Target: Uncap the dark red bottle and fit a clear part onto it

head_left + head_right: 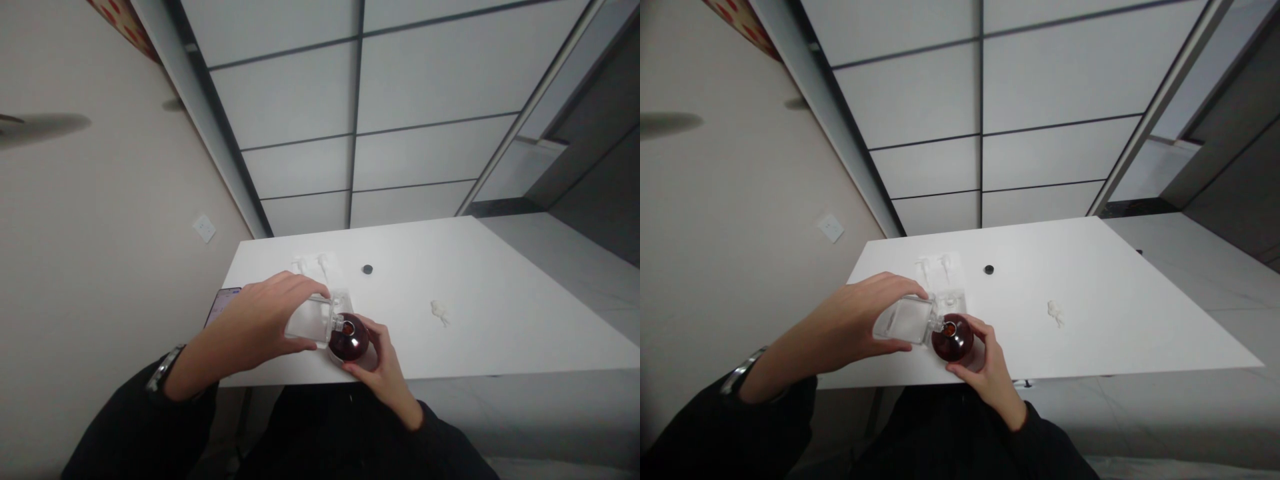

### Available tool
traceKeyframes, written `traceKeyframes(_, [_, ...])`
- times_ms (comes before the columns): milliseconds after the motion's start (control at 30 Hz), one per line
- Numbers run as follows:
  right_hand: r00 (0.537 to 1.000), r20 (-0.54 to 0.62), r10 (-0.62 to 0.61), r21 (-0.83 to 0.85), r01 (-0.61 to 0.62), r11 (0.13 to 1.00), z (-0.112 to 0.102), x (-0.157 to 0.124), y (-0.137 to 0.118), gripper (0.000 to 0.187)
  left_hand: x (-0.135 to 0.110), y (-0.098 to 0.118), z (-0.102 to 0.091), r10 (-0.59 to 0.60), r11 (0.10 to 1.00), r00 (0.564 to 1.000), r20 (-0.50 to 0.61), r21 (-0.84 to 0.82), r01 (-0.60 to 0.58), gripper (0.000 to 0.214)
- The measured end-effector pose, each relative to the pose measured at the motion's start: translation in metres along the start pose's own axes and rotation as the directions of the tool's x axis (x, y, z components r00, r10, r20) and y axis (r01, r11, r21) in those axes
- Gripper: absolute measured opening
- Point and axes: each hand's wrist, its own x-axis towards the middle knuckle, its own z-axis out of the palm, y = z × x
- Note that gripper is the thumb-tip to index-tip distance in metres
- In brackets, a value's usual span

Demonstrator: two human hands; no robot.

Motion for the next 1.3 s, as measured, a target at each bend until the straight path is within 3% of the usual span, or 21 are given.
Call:
traceKeyframes(667, [0.999, -0.004, 0.052, -0.002, -0.052, 0.999, -0.001, 0.001, -0.003, 0.077, 0.001, 0.002, -0.005, 0.005, 0.999, 1.0, 0.022, 0.036, -0.006, 0.06])
traceKeyframes(1300, [1.0, -0.003, 0.001, 0.013, -0.001, 1.0, 0.0, 0.001, -0.004, 0.075, 0.003, 0.007, -0.013, -0.007, 0.995, 0.998, 0.068, 0.099, 0.0, 0.058])
